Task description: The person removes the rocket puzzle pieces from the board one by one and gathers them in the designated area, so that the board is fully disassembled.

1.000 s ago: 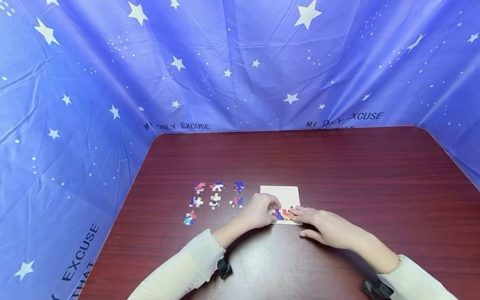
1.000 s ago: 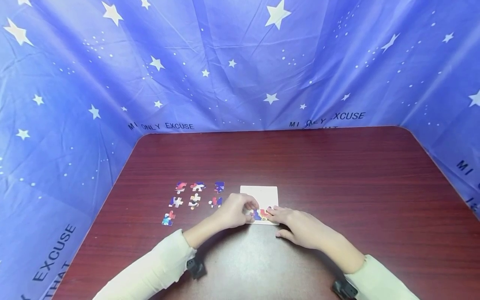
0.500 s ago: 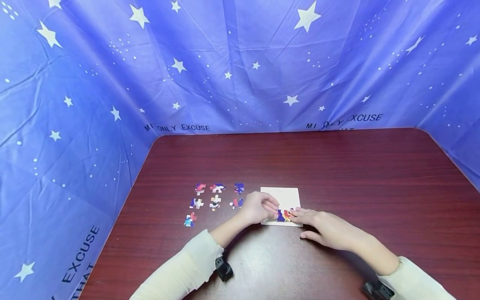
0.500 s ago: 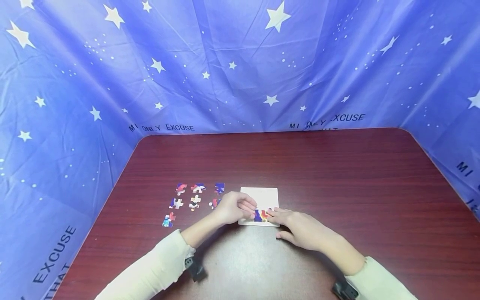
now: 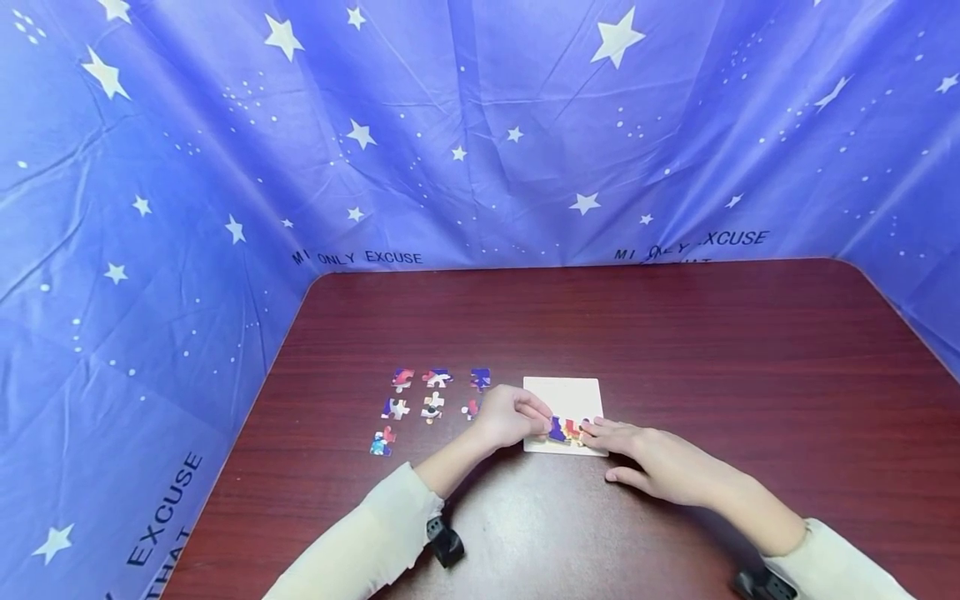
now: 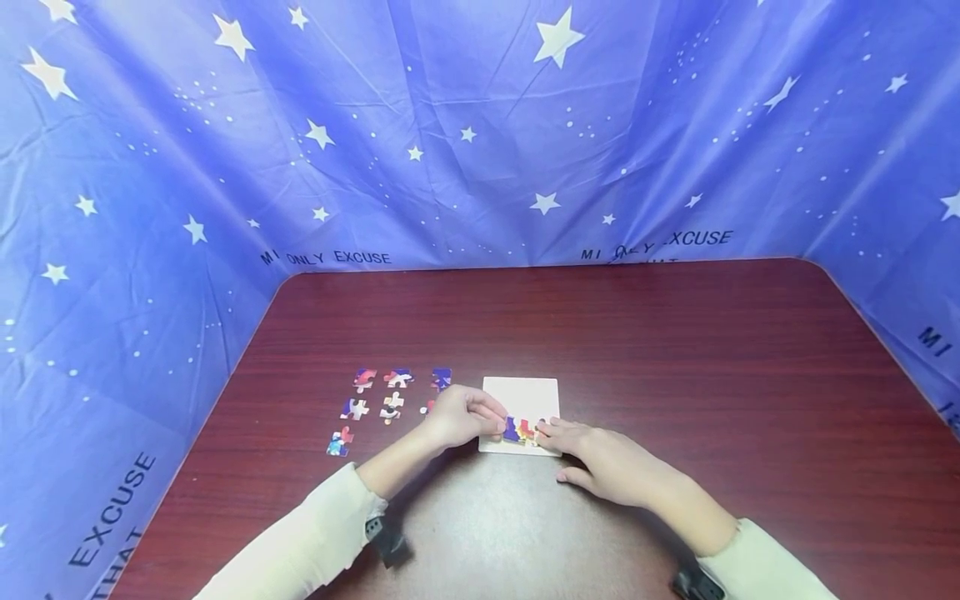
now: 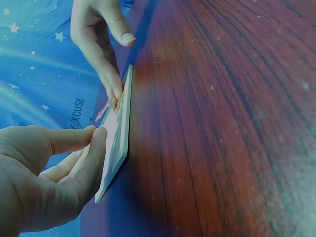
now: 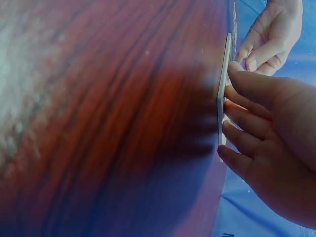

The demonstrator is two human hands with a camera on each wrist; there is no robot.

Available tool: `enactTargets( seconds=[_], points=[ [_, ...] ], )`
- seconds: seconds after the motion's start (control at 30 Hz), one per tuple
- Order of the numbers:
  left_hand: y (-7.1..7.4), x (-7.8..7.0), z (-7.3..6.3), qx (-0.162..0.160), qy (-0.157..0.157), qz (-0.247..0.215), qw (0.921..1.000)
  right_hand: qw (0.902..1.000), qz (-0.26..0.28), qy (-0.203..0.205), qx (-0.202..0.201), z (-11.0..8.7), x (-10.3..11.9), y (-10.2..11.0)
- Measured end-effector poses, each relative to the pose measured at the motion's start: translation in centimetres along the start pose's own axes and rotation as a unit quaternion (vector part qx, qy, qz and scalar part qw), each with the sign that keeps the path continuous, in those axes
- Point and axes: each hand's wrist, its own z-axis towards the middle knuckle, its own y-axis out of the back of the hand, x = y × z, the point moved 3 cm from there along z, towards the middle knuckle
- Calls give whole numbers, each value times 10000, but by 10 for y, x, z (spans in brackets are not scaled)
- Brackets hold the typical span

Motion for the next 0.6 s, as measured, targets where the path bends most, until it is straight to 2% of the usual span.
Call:
enactTargets(
  seconds=[0.33,0.6],
  points=[
    [15,12,-11,-84,181,-238,9995,9998,-17,129,-114,-2,-1,-2],
    [37,27,-24,-144,374,-647,9971,9998,-17,144,-132,-2,-1,-1]
  ],
)
